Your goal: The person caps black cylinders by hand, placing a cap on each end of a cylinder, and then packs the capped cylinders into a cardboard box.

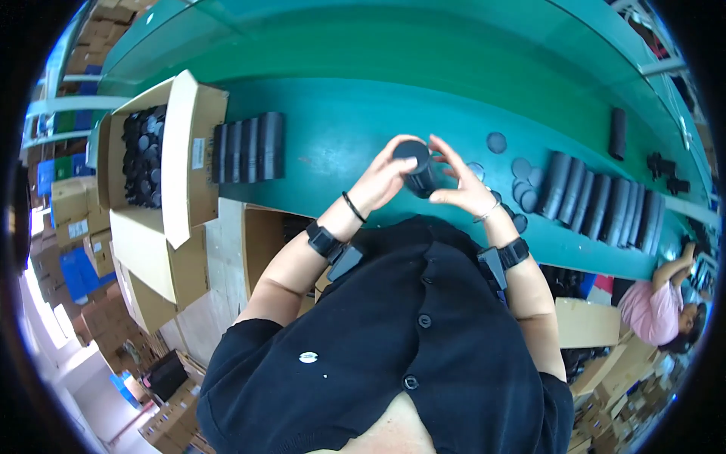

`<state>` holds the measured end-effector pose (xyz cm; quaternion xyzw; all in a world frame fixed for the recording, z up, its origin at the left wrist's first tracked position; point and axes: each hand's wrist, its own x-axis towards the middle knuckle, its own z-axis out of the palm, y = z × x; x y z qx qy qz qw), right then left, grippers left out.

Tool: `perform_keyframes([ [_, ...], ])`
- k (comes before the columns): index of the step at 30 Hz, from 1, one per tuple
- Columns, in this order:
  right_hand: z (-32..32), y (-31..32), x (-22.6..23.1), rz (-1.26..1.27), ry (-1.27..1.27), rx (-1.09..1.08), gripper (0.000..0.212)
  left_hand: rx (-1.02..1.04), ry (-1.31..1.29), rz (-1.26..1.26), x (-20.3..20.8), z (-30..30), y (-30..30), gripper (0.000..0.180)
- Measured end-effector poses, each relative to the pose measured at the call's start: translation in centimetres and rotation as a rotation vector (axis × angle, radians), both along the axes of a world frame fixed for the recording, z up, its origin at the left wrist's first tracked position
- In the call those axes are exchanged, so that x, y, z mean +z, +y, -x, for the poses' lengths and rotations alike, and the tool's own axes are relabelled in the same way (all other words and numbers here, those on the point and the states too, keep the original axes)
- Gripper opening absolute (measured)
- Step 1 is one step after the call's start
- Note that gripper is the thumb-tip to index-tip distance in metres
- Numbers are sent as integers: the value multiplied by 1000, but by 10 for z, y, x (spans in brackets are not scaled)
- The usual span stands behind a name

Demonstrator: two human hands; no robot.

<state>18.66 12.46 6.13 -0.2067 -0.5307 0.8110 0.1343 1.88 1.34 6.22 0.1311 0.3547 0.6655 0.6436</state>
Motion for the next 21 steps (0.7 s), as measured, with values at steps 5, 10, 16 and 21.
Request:
perform_keyframes([
  [5, 13, 4, -24, -744, -223, -65, 78, -180, 375, -301, 17, 31, 10, 55],
  [10, 31, 25, 4, -1410, -215, -230, 72, -216, 344, -238, 36, 40, 3, 65],
  [16, 30, 38, 8, -1496, -200, -191, 69, -170, 330, -194, 22, 44, 3, 58],
  [21, -4, 109, 8, -1454, -505, -299, 65, 293, 1527, 454, -53, 141, -31, 35],
])
